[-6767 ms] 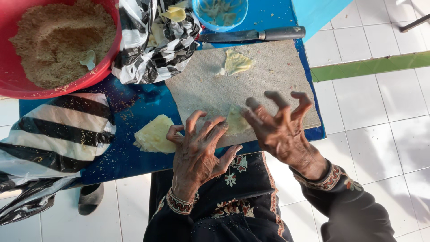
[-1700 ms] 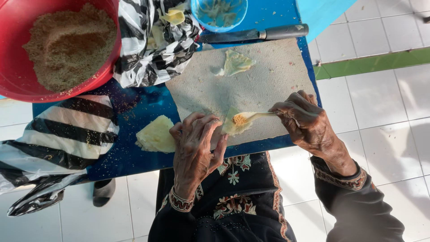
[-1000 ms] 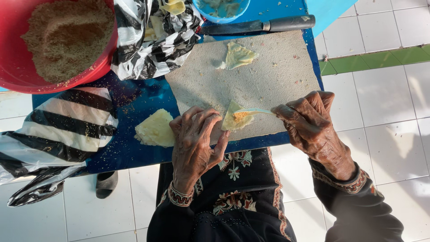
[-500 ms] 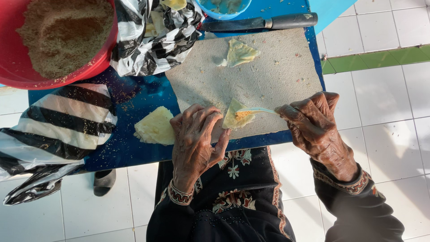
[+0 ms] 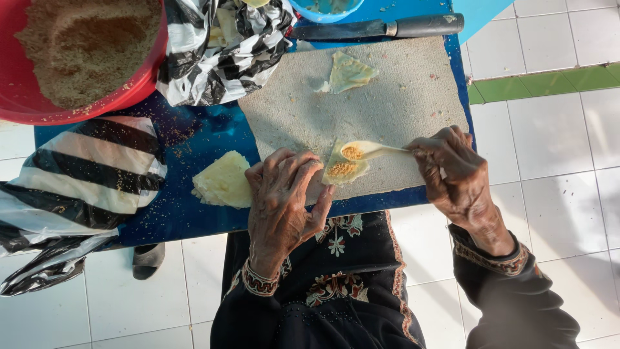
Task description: The person sits at a small blue table and folds pastry pieces around a brown filling. They take dough wrappers, spoon filling from a red bowl onto a wrapper, fold the wrapper over the filling, and set the folded pastry on the board, repeating with more wrappers.
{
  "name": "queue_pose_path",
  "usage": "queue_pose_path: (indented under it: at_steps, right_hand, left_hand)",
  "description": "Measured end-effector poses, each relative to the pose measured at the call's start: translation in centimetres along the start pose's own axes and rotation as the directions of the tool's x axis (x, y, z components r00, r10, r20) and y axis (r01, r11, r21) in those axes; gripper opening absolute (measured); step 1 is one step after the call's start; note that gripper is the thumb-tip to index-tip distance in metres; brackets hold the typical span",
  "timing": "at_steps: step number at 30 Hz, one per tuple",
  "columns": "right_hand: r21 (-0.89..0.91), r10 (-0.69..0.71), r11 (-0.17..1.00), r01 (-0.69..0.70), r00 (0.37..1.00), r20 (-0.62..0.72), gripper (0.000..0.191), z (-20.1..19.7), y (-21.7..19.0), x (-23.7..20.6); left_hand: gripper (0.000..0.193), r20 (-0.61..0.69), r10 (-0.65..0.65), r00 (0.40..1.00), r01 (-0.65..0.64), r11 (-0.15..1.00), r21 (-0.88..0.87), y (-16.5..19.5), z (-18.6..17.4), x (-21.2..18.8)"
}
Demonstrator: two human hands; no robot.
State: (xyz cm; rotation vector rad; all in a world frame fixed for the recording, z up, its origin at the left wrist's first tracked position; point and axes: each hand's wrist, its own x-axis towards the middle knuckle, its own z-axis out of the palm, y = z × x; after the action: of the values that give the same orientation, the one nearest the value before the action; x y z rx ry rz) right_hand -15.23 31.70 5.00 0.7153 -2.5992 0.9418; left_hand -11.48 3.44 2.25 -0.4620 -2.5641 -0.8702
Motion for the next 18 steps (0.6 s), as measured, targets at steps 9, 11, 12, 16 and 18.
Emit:
queue_pose_path:
  at_steps: [9, 11, 12, 16, 18]
  right_hand:
    - [-0.229, -0.168, 0.965, 0.126, 0.971, -0.172, 0.011, -0.8, 2.0, 11.8]
    - [-0.085, -0.195, 0.98, 0.181, 0.958, -0.209, 0.016, 1.0, 2.3, 15.2]
    - [-0.076, -0.275, 0.961, 0.266, 0.944, -0.183, 0.015, 1.7, 2.4, 16.5]
    - [-0.385, -0.474, 0.826, 0.41, 0.877, -0.082, 0.037, 3.6, 1.7, 17.7]
    - [-0.365, -0.495, 0.82, 0.442, 0.866, -0.065, 0.042, 3.0, 0.9, 16.6]
  left_hand:
    - [0.041, -0.015, -0.007, 1.0, 0.007, 1.0, -0.025, 0.3, -0.5, 0.3]
    - [0.04, -0.021, -0.013, 1.0, 0.012, 0.999, -0.03, 0.2, -0.4, 0.2]
    - [0.04, -0.02, -0.019, 1.0, 0.018, 0.999, -0.032, 0.2, -0.3, 0.1]
    - [0.035, -0.013, -0.022, 1.0, 0.021, 0.999, -0.032, -0.1, 0.0, -0.1]
    - [0.033, -0.015, -0.012, 1.0, 0.011, 0.999, -0.033, -0.2, 0.1, -0.3]
